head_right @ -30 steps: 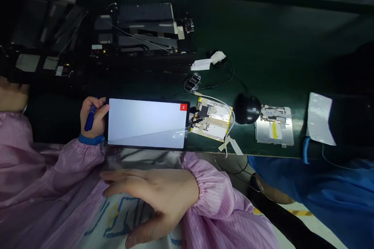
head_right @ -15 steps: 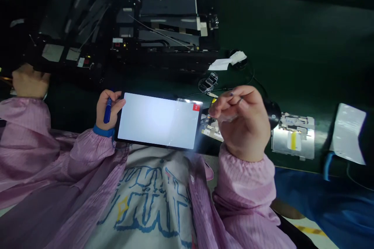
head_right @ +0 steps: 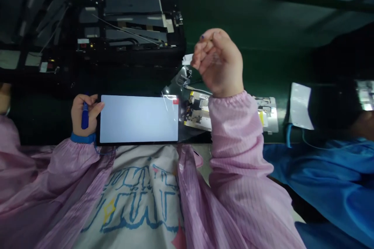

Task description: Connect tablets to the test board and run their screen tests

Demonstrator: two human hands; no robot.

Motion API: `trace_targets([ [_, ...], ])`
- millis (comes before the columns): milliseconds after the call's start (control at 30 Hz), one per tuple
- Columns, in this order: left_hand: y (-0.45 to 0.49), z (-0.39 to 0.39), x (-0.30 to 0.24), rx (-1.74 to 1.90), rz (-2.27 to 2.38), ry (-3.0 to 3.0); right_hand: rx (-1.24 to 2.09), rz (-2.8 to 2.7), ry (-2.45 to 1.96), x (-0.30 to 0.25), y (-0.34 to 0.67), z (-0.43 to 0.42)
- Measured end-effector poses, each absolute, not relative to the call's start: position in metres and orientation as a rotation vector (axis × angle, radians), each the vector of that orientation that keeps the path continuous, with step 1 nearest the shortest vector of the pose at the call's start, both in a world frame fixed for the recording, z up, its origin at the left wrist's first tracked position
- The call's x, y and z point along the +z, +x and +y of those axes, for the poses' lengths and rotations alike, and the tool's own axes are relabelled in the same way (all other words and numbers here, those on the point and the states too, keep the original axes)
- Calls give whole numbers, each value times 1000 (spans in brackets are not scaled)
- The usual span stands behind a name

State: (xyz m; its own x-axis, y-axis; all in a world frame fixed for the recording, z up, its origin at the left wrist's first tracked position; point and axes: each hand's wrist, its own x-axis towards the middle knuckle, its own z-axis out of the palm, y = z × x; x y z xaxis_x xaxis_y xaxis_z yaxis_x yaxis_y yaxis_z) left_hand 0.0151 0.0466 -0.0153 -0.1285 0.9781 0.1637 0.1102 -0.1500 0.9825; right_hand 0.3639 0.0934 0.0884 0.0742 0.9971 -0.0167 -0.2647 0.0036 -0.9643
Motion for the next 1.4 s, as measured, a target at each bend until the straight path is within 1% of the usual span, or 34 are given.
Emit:
trace_targets([
  [133, 16, 49, -15, 1380, 1288, 1334, 1339, -936, -990, 95, 363, 100],
  [300, 18, 49, -12, 1394, 1283, 1342, 1278, -857, -999, 95, 364, 106],
  [633, 16, 49, -14, 1376, 1288, 1339, 1232, -940, -919, 96, 372, 100],
  [767, 16, 50, -14, 1380, 1304, 1357, 1115, -1003, -940, 89, 361, 83],
  [867, 15, 49, -15, 1362, 1319, 1364, 1064, -1098, -856, 78, 353, 60],
  [1033, 14, 48, -14, 1380, 1386, 1448, 1081, -1339, -753, 60, 337, 4],
  [1167, 14, 48, -11, 1397, 1425, 1507, 846, -1755, -651, 50, 307, -41],
  [1233, 14, 48, -10, 1392, 1441, 1525, 785, -1887, -576, 45, 289, -55],
  [1400, 16, 47, -7, 1393, 1498, 1568, 885, -2091, -400, 33, 258, -73],
])
